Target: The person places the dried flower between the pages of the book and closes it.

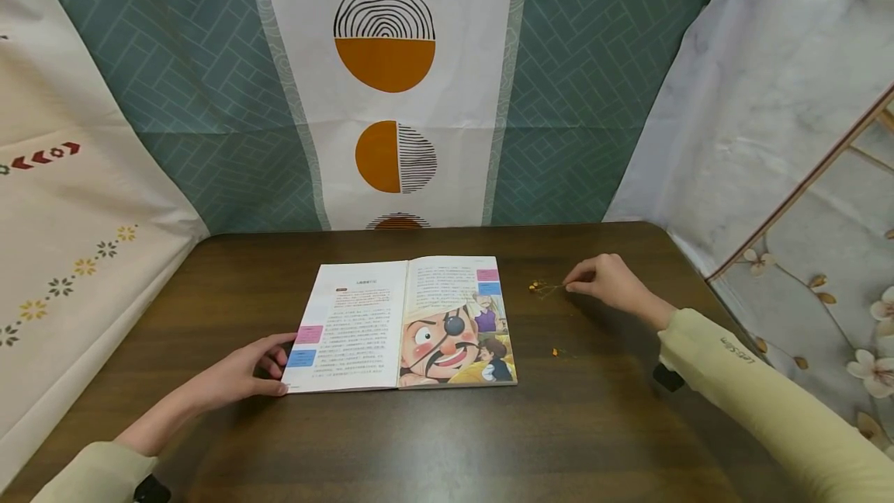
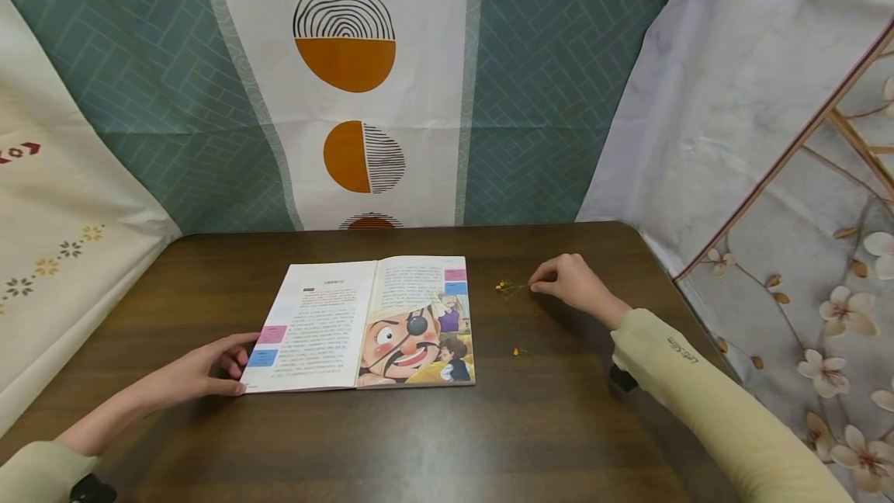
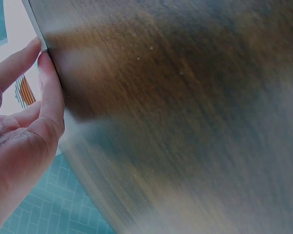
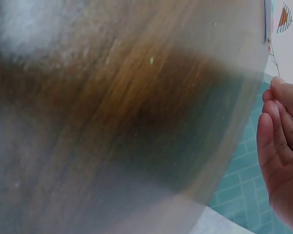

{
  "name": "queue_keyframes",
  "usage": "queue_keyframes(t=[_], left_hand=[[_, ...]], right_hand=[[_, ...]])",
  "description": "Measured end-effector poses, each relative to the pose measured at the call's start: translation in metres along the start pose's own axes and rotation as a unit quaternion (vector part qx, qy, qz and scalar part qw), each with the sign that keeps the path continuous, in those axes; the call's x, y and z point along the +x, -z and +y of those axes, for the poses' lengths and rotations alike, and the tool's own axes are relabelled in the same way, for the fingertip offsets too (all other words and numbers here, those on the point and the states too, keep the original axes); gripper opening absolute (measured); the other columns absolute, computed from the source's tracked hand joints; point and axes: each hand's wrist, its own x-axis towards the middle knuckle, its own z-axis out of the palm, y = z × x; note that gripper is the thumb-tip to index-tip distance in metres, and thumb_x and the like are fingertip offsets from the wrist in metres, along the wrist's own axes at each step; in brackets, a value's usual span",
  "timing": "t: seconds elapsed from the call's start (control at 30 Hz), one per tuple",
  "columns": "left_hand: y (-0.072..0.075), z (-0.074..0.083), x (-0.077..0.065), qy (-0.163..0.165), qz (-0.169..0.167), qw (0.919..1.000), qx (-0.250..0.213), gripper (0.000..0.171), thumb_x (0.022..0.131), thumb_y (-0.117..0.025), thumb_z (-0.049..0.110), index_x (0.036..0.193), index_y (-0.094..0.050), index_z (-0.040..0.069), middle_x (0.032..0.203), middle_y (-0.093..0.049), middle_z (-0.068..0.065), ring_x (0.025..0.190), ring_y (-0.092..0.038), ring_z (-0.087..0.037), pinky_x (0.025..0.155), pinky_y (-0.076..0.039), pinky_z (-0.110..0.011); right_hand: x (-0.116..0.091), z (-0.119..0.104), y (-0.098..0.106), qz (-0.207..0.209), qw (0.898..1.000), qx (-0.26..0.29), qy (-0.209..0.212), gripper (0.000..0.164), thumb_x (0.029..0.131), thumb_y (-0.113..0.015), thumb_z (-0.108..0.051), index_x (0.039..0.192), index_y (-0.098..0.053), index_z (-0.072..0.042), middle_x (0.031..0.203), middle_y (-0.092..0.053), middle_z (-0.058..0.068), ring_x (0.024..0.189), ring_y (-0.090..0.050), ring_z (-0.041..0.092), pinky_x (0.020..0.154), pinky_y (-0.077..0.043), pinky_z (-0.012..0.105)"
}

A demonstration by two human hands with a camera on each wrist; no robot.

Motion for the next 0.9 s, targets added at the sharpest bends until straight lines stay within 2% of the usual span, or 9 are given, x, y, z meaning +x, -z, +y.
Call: queue_keyframes(t=[0.4,0.9], left_hand=[[0.0,0.002,-0.002,-0.001,-0.001,1.0,-0.006,0.084,0.082,-0.079,0.019,0.145,-0.032,-0.011,0.105,-0.052,-0.01,0.087,-0.053,-0.003,0.075,-0.046,-0.019],[0.0,0.001,-0.001,0.003,-0.002,1.0,-0.008,0.084,0.082,-0.079,0.019,0.145,-0.032,-0.01,0.105,-0.052,-0.01,0.088,-0.053,-0.004,0.074,-0.045,-0.019]], right_hand=[[0.011,-0.015,0.004,0.023,0.999,0.022,-0.014,0.011,0.088,-0.074,-0.018,0.098,-0.079,-0.014,0.093,-0.077,0.001,0.083,-0.07,0.015,0.071,-0.054,0.026],[0.054,-0.057,-0.009,0.032,0.997,0.065,0.007,0.013,0.09,-0.073,-0.021,0.098,-0.079,-0.013,0.096,-0.077,0.001,0.083,-0.068,0.015,0.072,-0.055,0.031]])
